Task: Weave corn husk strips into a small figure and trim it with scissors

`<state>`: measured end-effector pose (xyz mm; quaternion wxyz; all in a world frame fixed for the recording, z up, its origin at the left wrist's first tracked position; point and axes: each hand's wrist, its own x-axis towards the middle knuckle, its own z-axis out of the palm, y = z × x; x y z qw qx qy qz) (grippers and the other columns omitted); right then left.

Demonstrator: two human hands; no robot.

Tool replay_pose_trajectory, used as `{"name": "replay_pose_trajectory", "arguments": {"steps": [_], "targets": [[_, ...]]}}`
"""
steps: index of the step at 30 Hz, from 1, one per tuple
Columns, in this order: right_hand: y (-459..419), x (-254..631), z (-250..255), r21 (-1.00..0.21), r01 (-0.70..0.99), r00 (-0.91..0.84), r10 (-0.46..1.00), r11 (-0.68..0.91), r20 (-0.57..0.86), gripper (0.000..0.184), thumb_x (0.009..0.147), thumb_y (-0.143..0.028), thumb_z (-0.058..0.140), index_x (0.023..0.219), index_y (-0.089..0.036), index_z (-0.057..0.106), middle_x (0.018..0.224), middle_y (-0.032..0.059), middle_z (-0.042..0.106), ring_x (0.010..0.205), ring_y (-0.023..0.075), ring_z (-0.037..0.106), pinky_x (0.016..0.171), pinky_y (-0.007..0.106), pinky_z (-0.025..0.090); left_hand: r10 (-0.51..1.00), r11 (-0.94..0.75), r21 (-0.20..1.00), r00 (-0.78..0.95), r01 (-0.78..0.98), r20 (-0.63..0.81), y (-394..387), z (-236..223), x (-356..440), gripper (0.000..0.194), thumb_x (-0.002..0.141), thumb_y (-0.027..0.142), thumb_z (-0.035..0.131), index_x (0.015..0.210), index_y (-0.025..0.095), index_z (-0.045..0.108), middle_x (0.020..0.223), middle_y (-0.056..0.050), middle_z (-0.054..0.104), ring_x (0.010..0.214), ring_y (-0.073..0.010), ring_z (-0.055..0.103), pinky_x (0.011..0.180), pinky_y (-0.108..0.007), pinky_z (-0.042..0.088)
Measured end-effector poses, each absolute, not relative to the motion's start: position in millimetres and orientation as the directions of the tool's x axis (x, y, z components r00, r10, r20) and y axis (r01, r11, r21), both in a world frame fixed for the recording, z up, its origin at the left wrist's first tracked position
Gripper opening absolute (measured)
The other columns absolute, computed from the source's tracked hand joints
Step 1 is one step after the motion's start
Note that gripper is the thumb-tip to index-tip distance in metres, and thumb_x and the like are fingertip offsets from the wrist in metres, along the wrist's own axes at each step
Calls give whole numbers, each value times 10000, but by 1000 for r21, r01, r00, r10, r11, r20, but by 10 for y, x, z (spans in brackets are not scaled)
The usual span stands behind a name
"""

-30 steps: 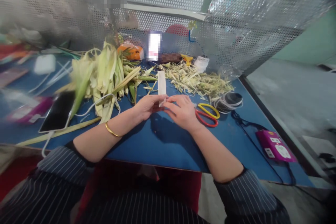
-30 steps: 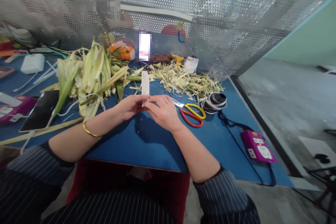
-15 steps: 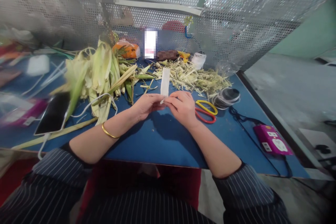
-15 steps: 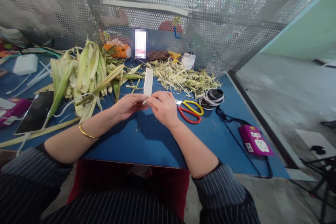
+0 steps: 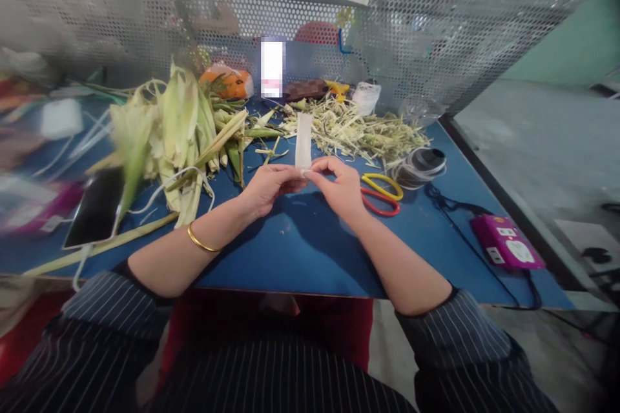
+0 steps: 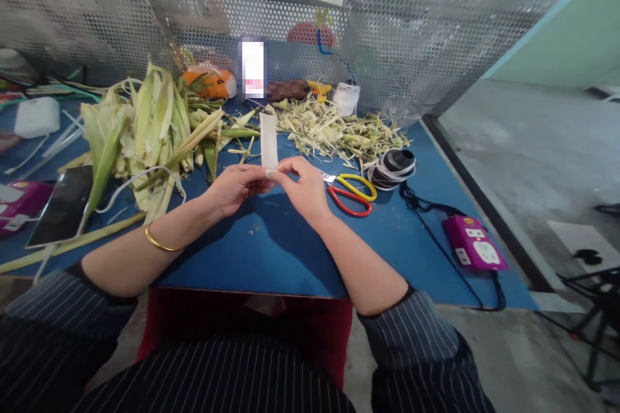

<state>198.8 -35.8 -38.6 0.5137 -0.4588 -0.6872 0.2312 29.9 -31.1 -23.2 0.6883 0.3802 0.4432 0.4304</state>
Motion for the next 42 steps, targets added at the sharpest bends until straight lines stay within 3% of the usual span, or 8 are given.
{"name": "replay_pose_trajectory", "arguments": {"steps": [6, 10, 14, 19, 23, 29, 37, 42], "targets": [[-393, 1981, -341, -815, 433, -44, 912, 386, 408, 76, 789, -207, 692, 743, -200, 632, 719, -24, 665, 679, 121, 581, 711, 291, 467, 924, 332, 913, 275, -237, -265, -324, -255, 315, 308, 718, 444, 805, 738, 141, 751, 708, -62, 720, 690, -135, 674, 699, -266, 519], [-397, 1982, -328, -815, 447, -29, 916, 370, 400, 76, 771, -153, 650, 719, -197, 616, 695, -30, 650, 658, 113, 570, 681, 282, 453, 940, 259, 958, 262, -126, -219, -343, -257, 328, 242, 664, 353, 858, 761, 153, 762, 712, -25, 714, 670, -98, 651, 671, -224, 486], [-376, 1972, -336, -854, 390, -7, 929, 344, 371, 77, 751, -175, 670, 748, -197, 596, 706, -27, 650, 655, 114, 577, 674, 290, 464, 945, 230, 968, 263, -105, -196, -346, -260, 340, 206, 717, 351, 810, 772, 159, 760, 737, -27, 729, 683, -109, 671, 642, -222, 477], [-329, 1975, -389, -948, 207, 10, 968, 242, 249, 291, 705, -227, 727, 952, -203, 576, 772, -14, 686, 692, 134, 639, 692, 315, 509, 965, 169, 981, 216, -93, -145, -346, -253, 346, 190, 763, 342, 758, 798, 157, 732, 742, -26, 728, 676, -120, 680, 658, -237, 489], [-329, 1968, -399, -961, 160, -38, 975, 224, 220, 250, 701, -261, 738, 902, -198, 603, 779, -3, 699, 721, 143, 664, 707, 320, 533, 985, 66, 998, 160, -10, -64, -341, -260, 338, 188, 771, 318, 749, 836, 153, 685, 712, -20, 722, 677, -131, 680, 661, -241, 484], [-367, 1949, -356, -962, 172, 8, 977, 211, 215, 185, 712, -230, 727, 851, -199, 609, 734, -14, 700, 692, 137, 662, 700, 316, 528, 992, -87, 988, 98, 130, 75, -340, -276, 329, 139, 758, 278, 745, 731, 155, 687, 703, -17, 697, 654, -108, 609, 644, -233, 463], [-333, 1968, -398, -964, 197, 58, 980, 178, 193, 264, 690, -234, 750, 817, -214, 519, 630, -58, 610, 576, 104, 572, 607, 288, 474, 990, 29, 999, 137, 27, -32, -369, -209, 350, 194, 719, 335, 777, 747, 150, 724, 694, -23, 684, 664, -123, 616, 642, -251, 487], [-367, 1960, -380, -932, 227, -25, 958, 284, 286, 197, 743, -224, 718, 776, -220, 525, 636, -56, 593, 580, 104, 561, 580, 279, 456, 990, 86, 996, 116, -2, -85, -355, -206, 330, 214, 685, 346, 804, 682, 150, 720, 635, -20, 672, 600, -105, 587, 616, -241, 456]]}}
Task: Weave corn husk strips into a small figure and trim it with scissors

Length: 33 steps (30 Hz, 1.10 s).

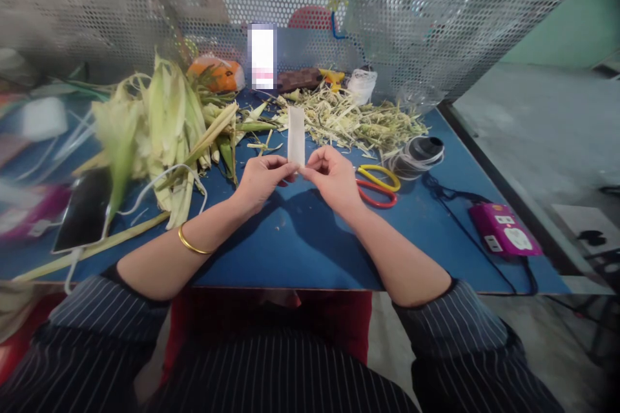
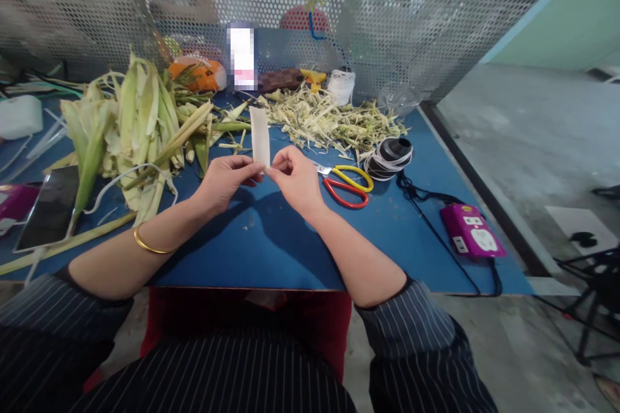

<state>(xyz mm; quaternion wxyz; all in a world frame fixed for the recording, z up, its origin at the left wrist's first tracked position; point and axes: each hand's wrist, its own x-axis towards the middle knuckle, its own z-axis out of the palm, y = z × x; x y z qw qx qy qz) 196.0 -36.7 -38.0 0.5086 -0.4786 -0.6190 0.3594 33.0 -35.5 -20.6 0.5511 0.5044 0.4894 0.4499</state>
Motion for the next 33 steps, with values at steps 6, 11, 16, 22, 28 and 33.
{"name": "replay_pose_trajectory", "arguments": {"steps": [6, 11, 16, 22, 28, 33], "targets": [[-397, 1979, -358, -797, 305, -158, 853, 521, 497, 171, 828, -149, 641, 974, -234, 614, 907, 2, 668, 821, 139, 642, 799, 320, 536, 955, 286, 941, 139, -182, -263, -307, -216, 294, 245, 644, 355, 840, 716, 153, 723, 647, -23, 676, 607, -100, 601, 569, -216, 416], [-393, 2026, -364, -602, 463, -245, 747, 650, 618, 175, 883, -135, 608, 993, -249, 684, 952, 25, 633, 839, 145, 618, 779, 313, 524, 925, 373, 894, 174, -249, -338, -303, -214, 284, 180, 662, 284, 822, 716, 144, 723, 675, -28, 678, 599, -86, 588, 539, -200, 408], [-380, 2038, -401, -591, 460, -201, 726, 662, 657, 86, 909, -209, 623, 920, -245, 700, 905, 22, 637, 838, 149, 624, 756, 307, 525, 885, 457, 843, 246, -283, -396, -307, -217, 298, 130, 676, 218, 802, 710, 133, 709, 643, -7, 637, 548, -60, 537, 501, -181, 394], [-369, 2041, -385, -565, 462, -227, 707, 683, 670, 76, 913, -250, 628, 914, -252, 704, 902, 25, 642, 849, 158, 620, 771, 321, 521, 855, 507, 813, 287, -285, -432, -299, -202, 300, 105, 692, 197, 772, 689, 137, 685, 624, 1, 608, 549, -58, 526, 483, -179, 378], [-377, 2057, -327, -508, 475, -268, 668, 719, 694, 97, 917, -251, 617, 898, -254, 712, 859, 23, 611, 792, 151, 595, 732, 324, 498, 840, 531, 798, 306, -287, -449, -292, -219, 300, 113, 690, 192, 765, 649, 141, 673, 630, -4, 612, 542, -57, 519, 477, -175, 376], [-391, 2044, -355, -554, 489, -244, 715, 674, 655, 87, 911, -248, 615, 871, -238, 691, 843, 24, 594, 763, 153, 574, 744, 342, 493, 893, 427, 869, 270, -250, -361, -316, -209, 301, 163, 685, 275, 804, 714, 142, 715, 644, -5, 629, 557, -62, 546, 489, -177, 377]]}}
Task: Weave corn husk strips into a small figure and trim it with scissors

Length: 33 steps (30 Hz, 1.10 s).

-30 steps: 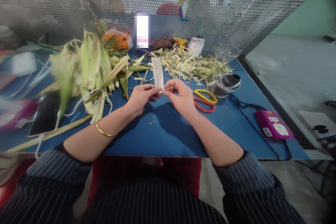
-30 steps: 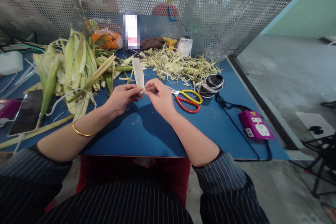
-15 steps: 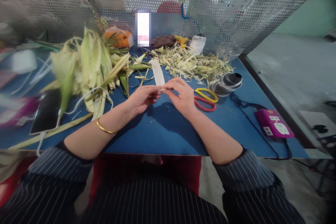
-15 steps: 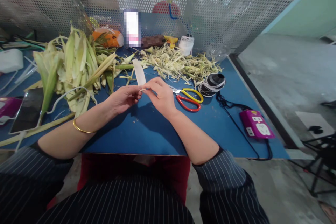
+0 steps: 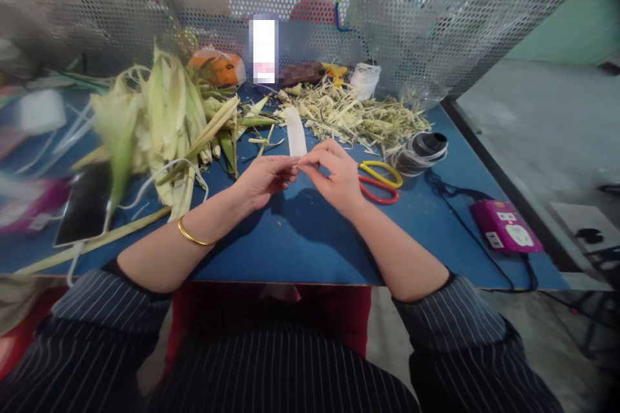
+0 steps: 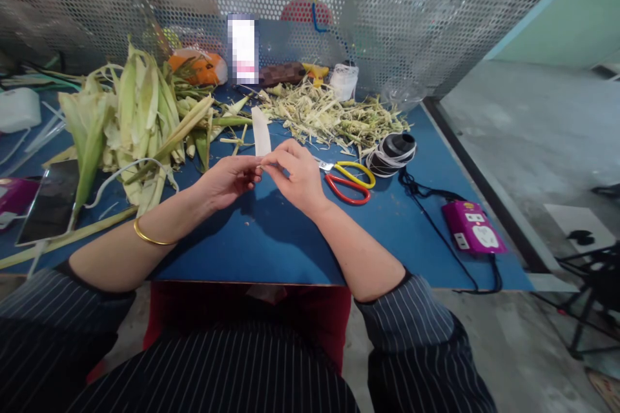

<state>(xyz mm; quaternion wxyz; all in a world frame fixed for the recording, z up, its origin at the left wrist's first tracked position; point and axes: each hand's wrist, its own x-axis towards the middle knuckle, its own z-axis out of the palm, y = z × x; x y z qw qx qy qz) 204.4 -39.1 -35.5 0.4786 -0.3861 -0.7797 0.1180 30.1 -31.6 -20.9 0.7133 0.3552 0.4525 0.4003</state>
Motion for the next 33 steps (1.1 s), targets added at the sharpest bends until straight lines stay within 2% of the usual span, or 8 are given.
{"name": "replay_pose_trajectory", "arguments": {"steps": [4, 10, 17, 21, 25, 27, 33], "targets": [[-403, 2009, -377, -650, 469, -146, 779, 598, 610, 60, 883, -213, 637, 831, -221, 667, 841, 14, 584, 772, 149, 570, 733, 325, 483, 959, 228, 962, 206, -151, -195, -353, -196, 317, 216, 743, 356, 769, 716, 151, 706, 687, -25, 670, 617, -86, 597, 528, -193, 401], [-419, 1962, -379, -779, 390, -56, 857, 491, 512, 59, 847, -173, 645, 793, -197, 648, 838, 10, 643, 776, 138, 584, 759, 308, 485, 991, 6, 999, 132, -38, -1, -380, -215, 361, 158, 753, 314, 747, 764, 157, 724, 681, -11, 669, 622, -99, 622, 530, -207, 433], [-442, 1935, -336, -842, 372, 8, 906, 391, 424, 54, 815, -202, 666, 762, -191, 666, 735, -22, 673, 662, 112, 546, 684, 279, 450, 993, -36, 999, 109, -12, 37, -376, -218, 353, 158, 741, 302, 750, 750, 148, 720, 663, -27, 694, 606, -120, 657, 524, -213, 460], [-431, 1950, -307, -868, 355, 60, 918, 348, 392, 59, 791, -219, 692, 741, -188, 685, 695, -23, 677, 629, 105, 533, 642, 268, 432, 981, -93, 996, 169, -7, 93, -367, -218, 339, 182, 764, 319, 732, 808, 143, 719, 729, -39, 717, 661, -128, 672, 562, -216, 489], [-418, 1961, -298, -900, 323, 80, 939, 293, 335, 51, 756, -219, 719, 725, -184, 698, 674, -23, 684, 593, 94, 526, 604, 258, 418, 963, -167, 986, 213, -14, 166, -345, -273, 347, 229, 659, 231, 806, 842, 149, 696, 798, -30, 740, 710, -117, 670, 655, -222, 528], [-416, 1958, -303, -907, 311, 76, 944, 284, 321, 58, 750, -223, 724, 720, -182, 696, 666, -25, 680, 588, 90, 523, 596, 255, 411, 971, -156, 988, 183, 2, 153, -343, -289, 355, 235, 635, 219, 821, 813, 146, 686, 772, -25, 737, 666, -108, 657, 637, -223, 529], [-391, 1966, -351, -940, 218, 72, 957, 261, 282, 82, 747, -242, 731, 720, -181, 684, 650, -26, 665, 580, 89, 526, 585, 260, 417, 983, -128, 991, 141, 46, 120, -361, -263, 359, 212, 677, 284, 823, 764, 140, 694, 695, -29, 712, 611, -117, 663, 567, -224, 519]]}}
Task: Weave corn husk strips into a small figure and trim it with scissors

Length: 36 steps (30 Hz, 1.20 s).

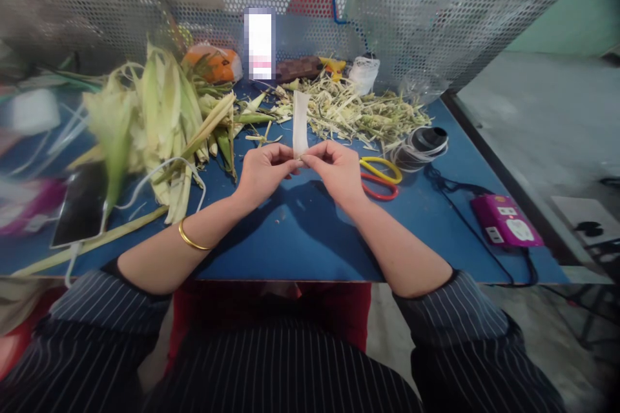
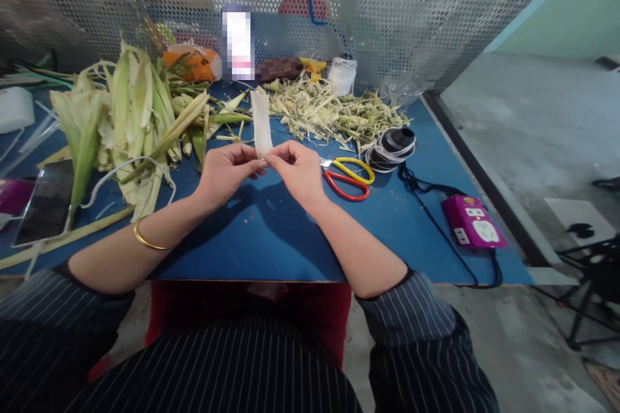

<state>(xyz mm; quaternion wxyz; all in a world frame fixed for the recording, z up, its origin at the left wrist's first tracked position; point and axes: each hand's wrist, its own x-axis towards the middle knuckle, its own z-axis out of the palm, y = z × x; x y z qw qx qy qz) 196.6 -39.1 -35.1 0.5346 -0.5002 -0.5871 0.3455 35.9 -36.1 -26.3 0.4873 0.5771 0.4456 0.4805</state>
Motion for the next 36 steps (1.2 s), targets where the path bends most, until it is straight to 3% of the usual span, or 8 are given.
{"name": "replay_pose_trajectory", "arguments": {"steps": [5, 9, 16, 22, 29, 31, 33, 36], "targets": [[-378, 1965, -370, -961, 129, 65, 965, 245, 255, 93, 732, -221, 732, 737, -195, 643, 658, -35, 662, 588, 95, 569, 598, 268, 455, 986, -95, 995, 135, 11, 92, -357, -260, 361, 176, 729, 294, 785, 738, 145, 693, 689, -32, 713, 603, -115, 663, 560, -223, 513], [-390, 1940, -352, -982, -90, 17, 986, 165, 164, 227, 712, -222, 745, 912, -217, 637, 723, -38, 698, 685, 127, 665, 732, 312, 538, 990, -63, 998, 125, 11, 61, -363, -263, 365, 165, 751, 303, 765, 757, 150, 703, 696, -39, 721, 620, -115, 657, 563, -219, 496], [-400, 1927, -345, -987, -106, -28, 992, 119, 122, 140, 707, -271, 770, 777, -203, 669, 722, -20, 703, 690, 128, 649, 776, 324, 542, 994, 2, 1000, 105, -12, -1, -379, -244, 365, 210, 744, 358, 758, 758, 160, 689, 690, -34, 712, 640, -121, 643, 542, -209, 460], [-384, 1936, -378, -987, 52, 25, 988, 150, 151, 81, 735, -228, 701, 695, -188, 643, 615, -30, 638, 610, 113, 583, 653, 286, 461, 992, -39, 999, 117, 16, 37, -387, -258, 373, 191, 743, 334, 761, 740, 164, 674, 677, -18, 675, 632, -118, 634, 527, -211, 471], [-389, 1933, -398, -944, 226, 5, 969, 242, 249, 105, 805, -248, 649, 732, -198, 592, 658, -27, 625, 619, 119, 552, 647, 289, 442, 991, -56, 998, 117, -34, 59, -367, -265, 369, 171, 700, 293, 787, 722, 167, 674, 658, -4, 664, 592, -104, 622, 536, -214, 475], [-411, 1936, -402, -892, 292, -2, 932, 346, 361, 54, 836, -238, 633, 849, -213, 587, 737, -25, 642, 676, 128, 580, 686, 293, 461, 993, 28, 996, 113, -85, -18, -360, -239, 360, 200, 668, 300, 806, 711, 163, 667, 647, 0, 659, 582, -99, 613, 535, -210, 469], [-433, 1955, -397, -809, 363, -47, 876, 463, 481, 130, 874, -226, 606, 998, -228, 568, 818, -14, 662, 740, 140, 619, 732, 302, 476, 987, 124, 980, 121, -153, -106, -348, -217, 346, 210, 643, 286, 818, 719, 160, 668, 653, 3, 661, 574, -89, 602, 528, -203, 459], [-449, 2006, -368, -584, 529, -193, 757, 616, 624, 148, 933, -229, 546, 1077, -234, 581, 913, 27, 690, 821, 168, 644, 782, 328, 468, 967, 235, 946, 154, -225, -204, -327, -204, 321, 205, 634, 244, 827, 739, 154, 676, 689, -1, 675, 572, -71, 586, 524, -188, 448]]}}
